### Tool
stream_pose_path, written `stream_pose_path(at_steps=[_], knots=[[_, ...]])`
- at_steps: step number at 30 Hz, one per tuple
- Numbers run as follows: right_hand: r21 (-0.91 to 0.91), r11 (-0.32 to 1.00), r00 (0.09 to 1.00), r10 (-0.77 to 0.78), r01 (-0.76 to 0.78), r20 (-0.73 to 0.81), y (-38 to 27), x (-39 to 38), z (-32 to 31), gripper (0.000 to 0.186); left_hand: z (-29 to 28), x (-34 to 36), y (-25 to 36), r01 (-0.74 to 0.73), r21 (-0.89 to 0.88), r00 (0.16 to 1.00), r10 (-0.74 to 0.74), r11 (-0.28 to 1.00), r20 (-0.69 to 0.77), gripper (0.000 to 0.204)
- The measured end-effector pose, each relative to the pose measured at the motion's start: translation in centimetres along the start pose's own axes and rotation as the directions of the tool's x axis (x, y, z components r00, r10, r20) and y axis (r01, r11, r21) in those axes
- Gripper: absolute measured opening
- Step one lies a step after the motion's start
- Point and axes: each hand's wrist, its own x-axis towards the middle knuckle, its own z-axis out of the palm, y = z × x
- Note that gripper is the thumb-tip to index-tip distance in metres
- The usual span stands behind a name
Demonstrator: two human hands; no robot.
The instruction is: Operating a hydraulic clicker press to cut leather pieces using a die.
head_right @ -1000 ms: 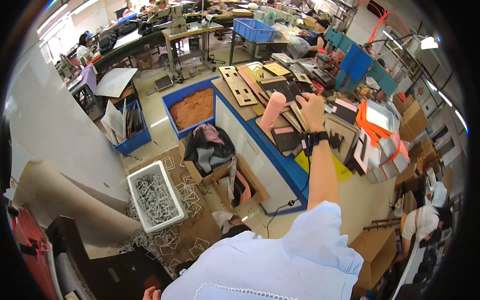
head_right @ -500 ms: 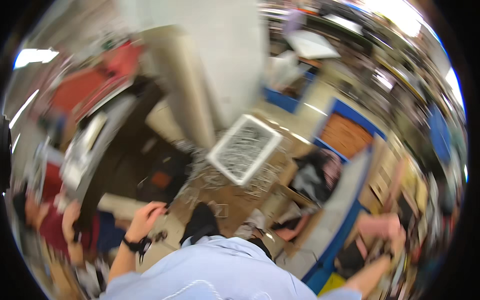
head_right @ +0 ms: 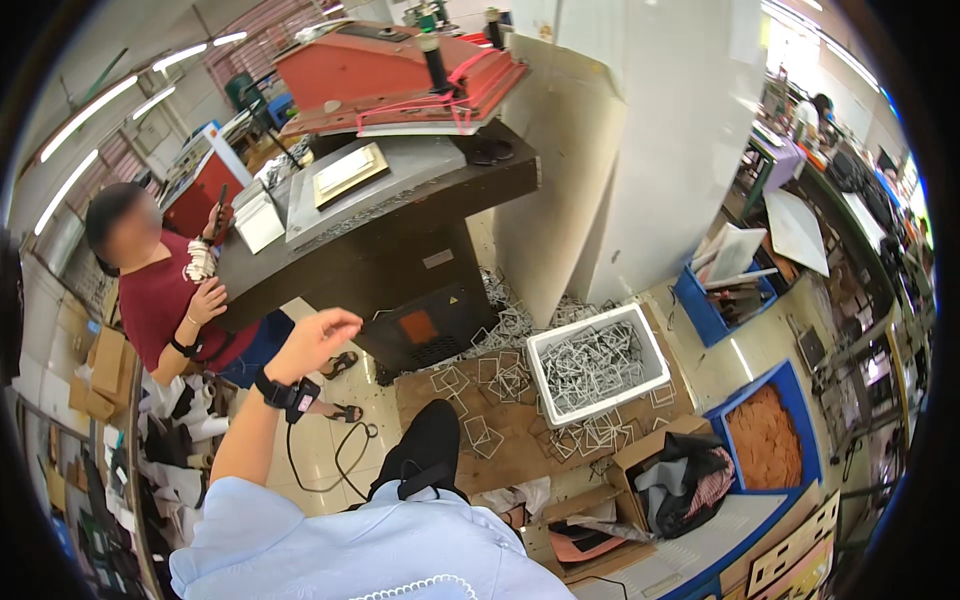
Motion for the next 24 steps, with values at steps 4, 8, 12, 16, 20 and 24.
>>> stream_pose_path(at_steps=[4,8,12,16,20,24], knots=[[0.504,0.574,0.753,0.363,-0.645,0.549,-13.2,0.7,14.1,0.033,-3.8,4.6,-6.7,0.03,-0.05,0.968,-0.042,0.998,-0.246,0.021],[0.484,0.457,0.515,-0.063,-0.747,0.855,-30.3,0.2,22.0,0.018,-7.4,10.5,-12.4,-0.002,-0.006,0.913,-0.001,1.0,-0.407,0.026],[0.654,0.493,0.298,-0.618,-0.574,0.727,-46.2,1.2,26.8,0.019,-11.0,15.6,-13.3,-0.004,0.249,0.867,0.128,0.969,-0.482,0.038],[0.826,0.376,0.244,-0.83,-0.419,0.501,-60.8,3.7,31.0,0.019,-13.4,19.8,-14.7,-0.05,0.303,0.887,0.182,0.952,-0.425,0.048],[0.963,0.265,0.403,-0.876,-0.055,0.265,-70.8,3.1,37.9,0.029,-14.4,22.4,-15.2,-0.051,0.374,0.904,0.201,0.926,-0.376,0.055],[0.964,0.251,0.416,-0.889,0.089,0.192,-76.6,2.5,42.3,0.038,-14.7,24.1,-15.1,-0.021,0.413,0.919,0.18,0.911,-0.35,0.061]])
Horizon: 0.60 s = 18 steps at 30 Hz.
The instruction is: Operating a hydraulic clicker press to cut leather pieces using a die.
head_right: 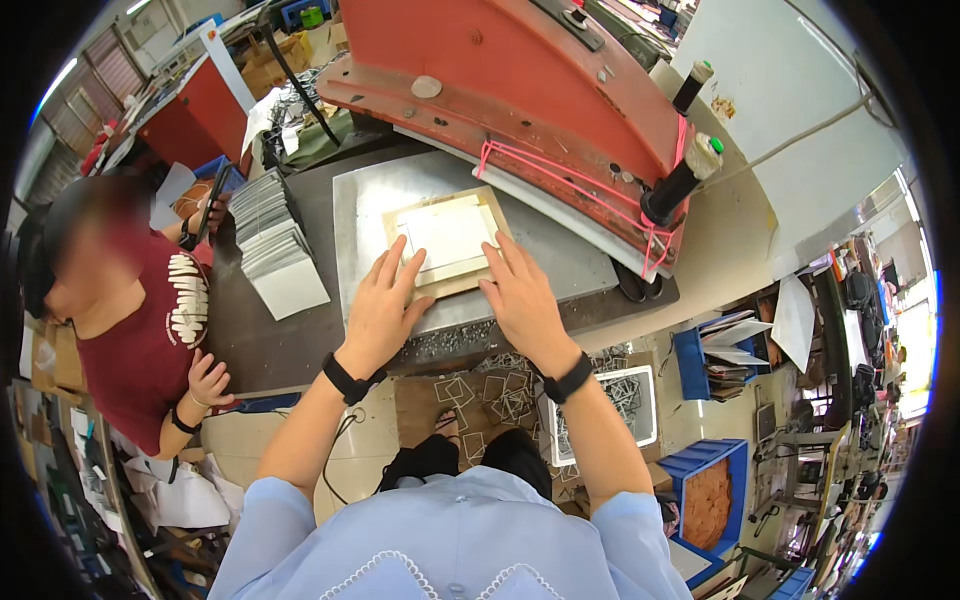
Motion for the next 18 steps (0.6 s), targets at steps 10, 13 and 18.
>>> stream_pose_path(at_steps=[10,13,18], knots=[[-0.123,0.991,0.997,-0.044,0.051,0.06,2.5,1.5,2.0,0.049,0.4,0.8,-1.3,0.049,-0.069,0.996,-0.044,0.996,0.08,0.061],[-0.153,0.987,0.998,-0.05,0.055,0.042,3.0,1.3,1.6,0.05,0.5,0.7,-1.1,0.089,-0.042,0.987,-0.082,0.995,0.142,0.061],[-0.01,0.999,0.996,-0.043,0.044,0.078,4.0,1.7,-0.4,0.053,-0.3,1.1,0.2,0.242,-0.189,0.962,-0.211,0.952,0.174,0.063]])
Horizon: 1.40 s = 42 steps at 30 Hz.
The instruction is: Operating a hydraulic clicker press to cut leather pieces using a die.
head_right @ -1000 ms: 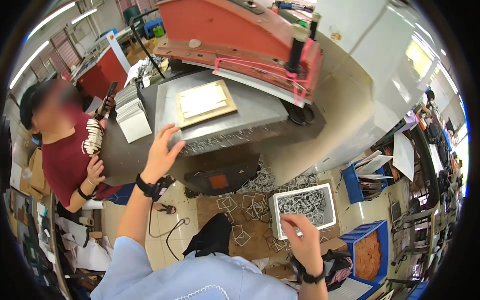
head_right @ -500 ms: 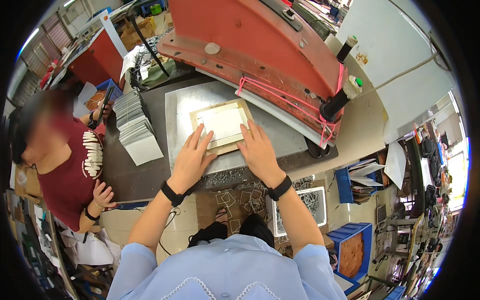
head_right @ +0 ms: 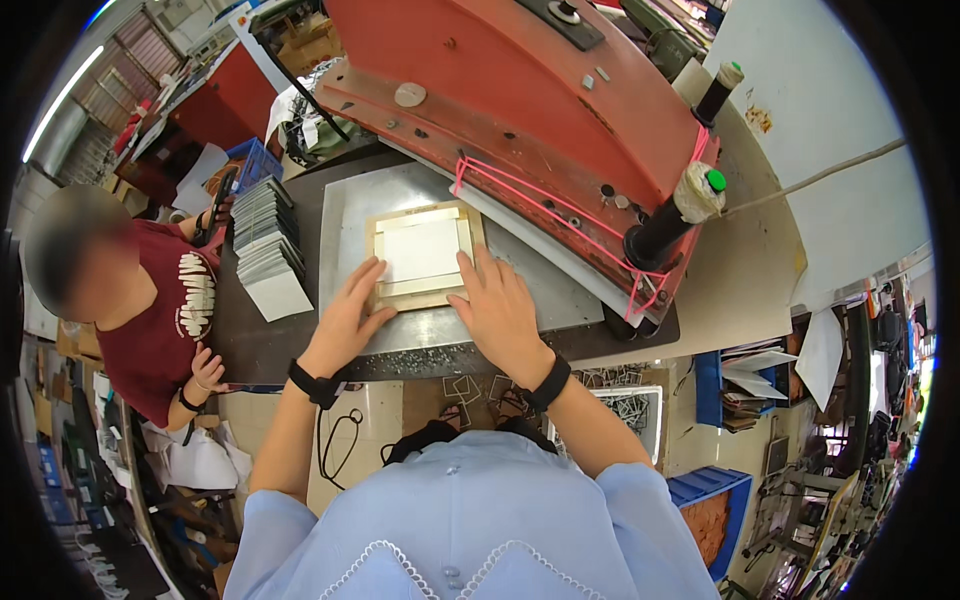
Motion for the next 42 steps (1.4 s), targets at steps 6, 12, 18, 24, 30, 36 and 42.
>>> stream_pose_path(at_steps=[6,12,18,24,30,36,42], knots=[[0.024,1.0,0.858,0.002,0.012,-0.514,1.8,-2.3,-11.9,0.052,-0.4,-1.2,-0.3,0.058,-0.058,0.985,-0.067,0.997,-0.158,0.062],[0.696,0.715,0.701,0.532,-0.071,-0.475,7.5,0.3,-16.9,0.051,-1.9,-4.4,-0.9,0.119,-0.196,0.945,-0.172,0.973,-0.279,0.044],[0.759,0.647,0.715,0.566,-0.076,-0.41,6.8,1.4,-13.8,0.039,-3.0,-7.5,0.4,0.089,-0.247,0.958,-0.151,0.965,-0.242,0.018],[0.726,0.678,0.702,0.571,-0.112,-0.425,6.0,1.3,-13.2,0.046,-3.7,-10.7,1.1,0.149,-0.37,0.985,-0.171,0.917,-0.026,0.015],[0.716,0.682,0.716,0.575,-0.152,-0.396,3.9,0.8,-12.8,0.053,-4.3,-10.6,3.4,0.076,-0.494,0.997,-0.081,0.866,0.011,0.019],[0.645,0.742,0.788,0.502,-0.182,-0.355,-1.5,-1.3,-11.4,0.062,-5.2,-7.7,7.4,-0.071,-0.519,0.995,0.098,0.852,0.025,0.023],[0.527,0.836,0.965,0.242,-0.153,-0.104,-7.5,-3.4,-12.3,0.064,-7.0,-4.3,11.4,-0.288,-0.548,0.955,0.278,0.785,-0.102,0.033]])
